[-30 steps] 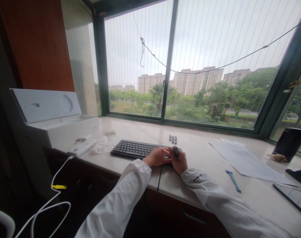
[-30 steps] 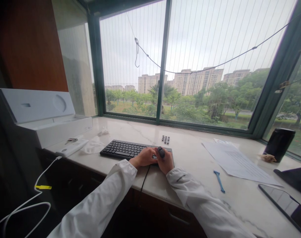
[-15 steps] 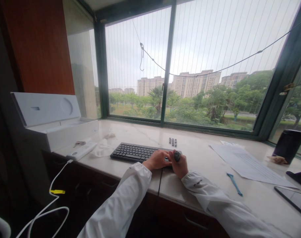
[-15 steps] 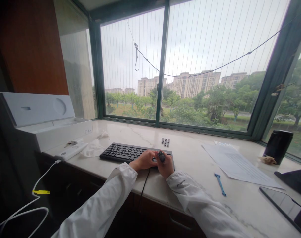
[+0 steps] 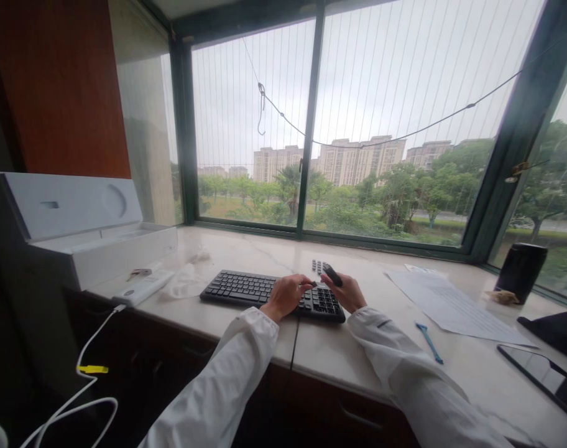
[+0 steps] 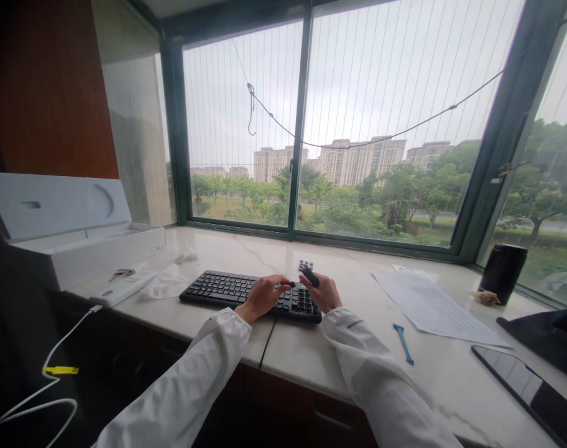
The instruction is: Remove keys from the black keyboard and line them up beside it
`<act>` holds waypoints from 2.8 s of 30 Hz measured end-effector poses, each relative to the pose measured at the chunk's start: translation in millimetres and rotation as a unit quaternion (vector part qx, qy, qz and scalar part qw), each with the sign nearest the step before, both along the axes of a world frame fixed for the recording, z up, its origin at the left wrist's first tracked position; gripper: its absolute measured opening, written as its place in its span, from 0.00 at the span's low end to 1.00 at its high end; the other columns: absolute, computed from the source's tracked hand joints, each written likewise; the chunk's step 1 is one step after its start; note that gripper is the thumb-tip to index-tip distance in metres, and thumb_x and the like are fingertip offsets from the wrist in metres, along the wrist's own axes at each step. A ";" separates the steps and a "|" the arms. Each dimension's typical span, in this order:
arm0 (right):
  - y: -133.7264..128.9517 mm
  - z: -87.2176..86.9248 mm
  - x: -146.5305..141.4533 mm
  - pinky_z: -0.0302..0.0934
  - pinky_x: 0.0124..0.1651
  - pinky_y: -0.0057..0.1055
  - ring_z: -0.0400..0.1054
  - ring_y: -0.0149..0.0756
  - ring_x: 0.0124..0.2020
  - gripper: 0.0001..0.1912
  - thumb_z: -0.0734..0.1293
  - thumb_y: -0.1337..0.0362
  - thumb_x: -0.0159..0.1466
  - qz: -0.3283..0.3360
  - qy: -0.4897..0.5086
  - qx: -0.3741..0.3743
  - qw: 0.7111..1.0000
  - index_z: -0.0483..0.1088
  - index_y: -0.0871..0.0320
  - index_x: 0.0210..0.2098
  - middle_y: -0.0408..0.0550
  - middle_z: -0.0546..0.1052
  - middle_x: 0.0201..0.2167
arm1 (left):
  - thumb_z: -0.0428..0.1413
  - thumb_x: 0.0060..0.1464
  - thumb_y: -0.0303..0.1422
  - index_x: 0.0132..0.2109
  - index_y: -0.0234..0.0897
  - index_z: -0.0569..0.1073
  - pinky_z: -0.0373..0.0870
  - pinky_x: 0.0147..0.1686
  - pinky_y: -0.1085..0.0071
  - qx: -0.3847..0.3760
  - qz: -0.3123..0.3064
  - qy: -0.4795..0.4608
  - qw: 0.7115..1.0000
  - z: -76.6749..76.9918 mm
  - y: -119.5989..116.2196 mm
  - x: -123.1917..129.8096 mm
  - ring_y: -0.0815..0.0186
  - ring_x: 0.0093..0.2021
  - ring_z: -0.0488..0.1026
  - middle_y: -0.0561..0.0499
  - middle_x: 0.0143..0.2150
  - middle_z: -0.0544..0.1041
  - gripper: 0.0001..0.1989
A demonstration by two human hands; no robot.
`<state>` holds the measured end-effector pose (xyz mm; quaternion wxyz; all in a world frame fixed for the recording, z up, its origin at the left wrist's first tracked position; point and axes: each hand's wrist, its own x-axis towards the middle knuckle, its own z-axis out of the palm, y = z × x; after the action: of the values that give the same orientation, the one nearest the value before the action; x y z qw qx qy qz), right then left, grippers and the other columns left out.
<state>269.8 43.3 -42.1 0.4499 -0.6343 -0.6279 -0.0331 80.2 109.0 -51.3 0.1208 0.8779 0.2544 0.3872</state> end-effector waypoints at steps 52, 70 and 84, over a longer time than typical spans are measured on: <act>4.4 -8.3 35.3 0.61 0.35 0.35 0.71 0.43 0.33 0.19 0.58 0.53 0.62 -0.221 -0.037 -0.221 0.949 0.74 0.60 0.37 0.61 0.76 0.34 | 0.59 0.48 0.40 0.41 0.47 0.78 0.68 0.45 0.70 -0.076 0.122 0.282 0.949 5.2 131.6 109.1 0.63 0.44 0.73 0.50 0.45 0.78 0.11; 5.3 -8.3 34.0 0.61 0.35 0.36 0.71 0.45 0.34 0.19 0.58 0.54 0.61 -0.233 -0.060 -0.213 0.947 0.75 0.59 0.36 0.59 0.76 0.34 | 0.60 0.46 0.39 0.40 0.46 0.78 0.69 0.43 0.70 -0.073 0.136 0.281 0.947 5.5 130.6 113.5 0.61 0.43 0.74 0.48 0.43 0.78 0.12; 2.6 -2.6 31.3 0.59 0.35 0.34 0.70 0.42 0.33 0.19 0.57 0.53 0.63 -0.212 -0.002 -0.156 0.965 0.74 0.57 0.34 0.57 0.76 0.32 | 0.56 0.52 0.42 0.42 0.47 0.77 0.65 0.48 0.68 -0.021 0.096 0.230 0.968 34.0 83.6 72.2 0.62 0.46 0.72 0.53 0.45 0.78 0.11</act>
<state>301.1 45.9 -44.6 0.3267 -0.8153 -0.4772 -0.0301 152.4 192.6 -17.3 0.0398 0.9121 0.3665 0.1795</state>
